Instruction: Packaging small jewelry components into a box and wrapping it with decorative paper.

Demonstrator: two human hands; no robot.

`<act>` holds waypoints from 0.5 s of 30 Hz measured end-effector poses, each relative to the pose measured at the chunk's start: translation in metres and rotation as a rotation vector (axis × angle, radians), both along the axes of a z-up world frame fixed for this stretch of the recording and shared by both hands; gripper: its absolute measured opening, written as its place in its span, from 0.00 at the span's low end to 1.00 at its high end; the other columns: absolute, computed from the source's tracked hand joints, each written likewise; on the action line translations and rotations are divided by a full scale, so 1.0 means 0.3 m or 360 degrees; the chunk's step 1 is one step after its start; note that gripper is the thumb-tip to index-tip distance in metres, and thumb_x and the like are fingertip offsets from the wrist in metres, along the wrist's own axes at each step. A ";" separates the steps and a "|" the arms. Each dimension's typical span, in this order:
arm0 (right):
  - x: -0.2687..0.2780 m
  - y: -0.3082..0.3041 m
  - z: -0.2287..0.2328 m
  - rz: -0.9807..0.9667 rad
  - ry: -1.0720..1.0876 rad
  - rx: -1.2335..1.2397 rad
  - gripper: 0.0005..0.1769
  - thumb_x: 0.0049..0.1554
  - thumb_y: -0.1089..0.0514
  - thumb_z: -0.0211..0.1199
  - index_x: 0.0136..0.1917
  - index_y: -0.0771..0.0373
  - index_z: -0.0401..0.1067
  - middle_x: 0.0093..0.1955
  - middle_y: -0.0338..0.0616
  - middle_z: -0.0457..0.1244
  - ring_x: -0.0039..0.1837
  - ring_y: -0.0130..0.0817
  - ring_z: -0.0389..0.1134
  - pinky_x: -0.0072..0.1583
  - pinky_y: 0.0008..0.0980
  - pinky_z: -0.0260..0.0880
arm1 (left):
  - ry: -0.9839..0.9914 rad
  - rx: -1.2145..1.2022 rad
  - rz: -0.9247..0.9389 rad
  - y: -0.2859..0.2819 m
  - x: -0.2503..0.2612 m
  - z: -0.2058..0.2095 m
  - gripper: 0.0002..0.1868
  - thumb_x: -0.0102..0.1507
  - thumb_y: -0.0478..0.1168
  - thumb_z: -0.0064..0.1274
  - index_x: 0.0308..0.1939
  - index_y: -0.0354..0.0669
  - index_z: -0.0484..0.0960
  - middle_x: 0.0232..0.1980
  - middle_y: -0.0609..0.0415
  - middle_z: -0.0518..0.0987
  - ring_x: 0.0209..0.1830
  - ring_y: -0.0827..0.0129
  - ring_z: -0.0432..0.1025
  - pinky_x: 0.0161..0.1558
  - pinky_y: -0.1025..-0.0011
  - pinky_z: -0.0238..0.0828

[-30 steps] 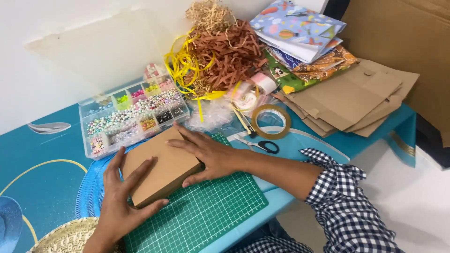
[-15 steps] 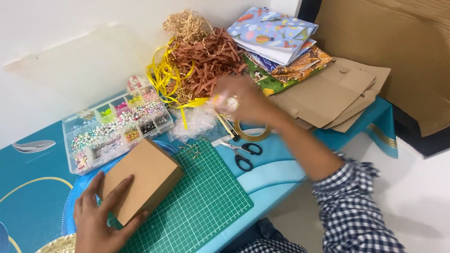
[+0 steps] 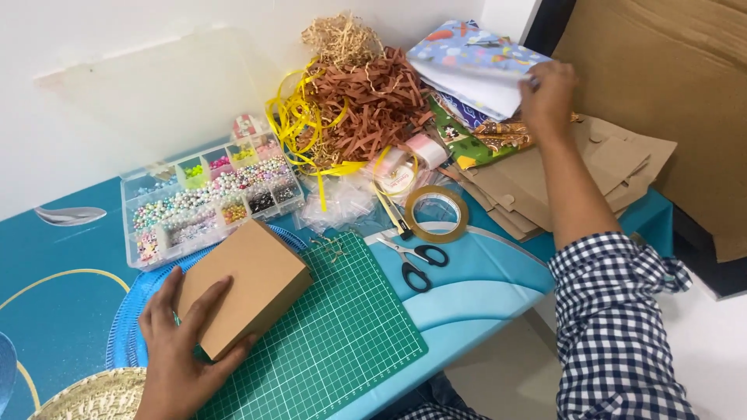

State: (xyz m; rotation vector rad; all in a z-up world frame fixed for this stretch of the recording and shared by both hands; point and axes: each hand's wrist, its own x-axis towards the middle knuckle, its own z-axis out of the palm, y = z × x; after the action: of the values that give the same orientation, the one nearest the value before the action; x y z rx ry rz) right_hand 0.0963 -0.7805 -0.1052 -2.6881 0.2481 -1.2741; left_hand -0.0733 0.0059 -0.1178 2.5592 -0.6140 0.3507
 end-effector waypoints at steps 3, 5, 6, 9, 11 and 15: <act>-0.026 0.011 0.073 0.0129 -0.0268 0.0271 0.02 0.74 0.66 0.70 0.59 0.66 0.79 0.55 0.53 0.71 0.57 0.49 0.69 0.54 0.48 0.69 | -0.0013 0.0002 -0.0016 0.004 -0.002 -0.005 0.53 0.54 0.60 0.75 0.85 0.74 0.74 0.96 0.34 0.52 0.92 0.29 0.46 0.79 0.29 0.49; -0.045 0.028 0.132 0.0135 -0.0291 0.0501 0.07 0.78 0.64 0.66 0.57 0.60 0.71 0.53 0.45 0.67 0.55 0.41 0.66 0.53 0.44 0.66 | 0.0007 -0.0001 -0.0013 0.007 0.004 -0.007 0.54 0.54 0.60 0.75 0.85 0.75 0.73 0.96 0.34 0.52 0.92 0.29 0.46 0.79 0.29 0.49; -0.054 0.028 0.156 0.0136 -0.0356 0.0428 0.05 0.80 0.64 0.64 0.59 0.61 0.69 0.53 0.47 0.69 0.55 0.43 0.68 0.53 0.46 0.67 | -0.0021 0.0013 -0.0023 0.008 0.006 -0.010 0.54 0.54 0.61 0.74 0.85 0.75 0.73 0.96 0.34 0.53 0.92 0.29 0.47 0.79 0.29 0.49; -0.088 0.055 0.248 0.0227 -0.0521 0.0251 0.02 0.80 0.66 0.59 0.64 0.67 0.67 0.56 0.57 0.70 0.57 0.52 0.72 0.56 0.51 0.70 | -0.0055 0.0023 -0.0038 0.004 0.006 -0.011 0.54 0.54 0.61 0.74 0.86 0.75 0.72 0.95 0.33 0.53 0.92 0.28 0.47 0.79 0.29 0.50; -0.053 -0.048 0.250 0.0330 -0.0621 0.0153 0.04 0.80 0.69 0.56 0.67 0.71 0.67 0.59 0.64 0.70 0.60 0.59 0.74 0.60 0.54 0.71 | -0.0063 0.0023 -0.0032 -0.003 0.011 -0.008 0.55 0.54 0.61 0.75 0.86 0.75 0.72 0.95 0.33 0.53 0.93 0.28 0.47 0.79 0.28 0.49; 0.066 -0.340 0.219 -0.0159 -0.0823 -0.0203 0.14 0.81 0.58 0.69 0.75 0.64 0.73 0.66 0.62 0.76 0.63 0.62 0.78 0.63 0.51 0.75 | -0.0241 -0.0025 -0.0131 -0.006 0.015 -0.008 0.55 0.54 0.61 0.77 0.86 0.69 0.74 0.93 0.27 0.56 0.95 0.30 0.49 0.82 0.32 0.48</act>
State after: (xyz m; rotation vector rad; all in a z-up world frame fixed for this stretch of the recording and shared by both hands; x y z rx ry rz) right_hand 0.1161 -0.8824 -0.0396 -2.3507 0.2400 -2.0124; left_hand -0.0688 0.0040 -0.1202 2.4994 -0.7662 0.5217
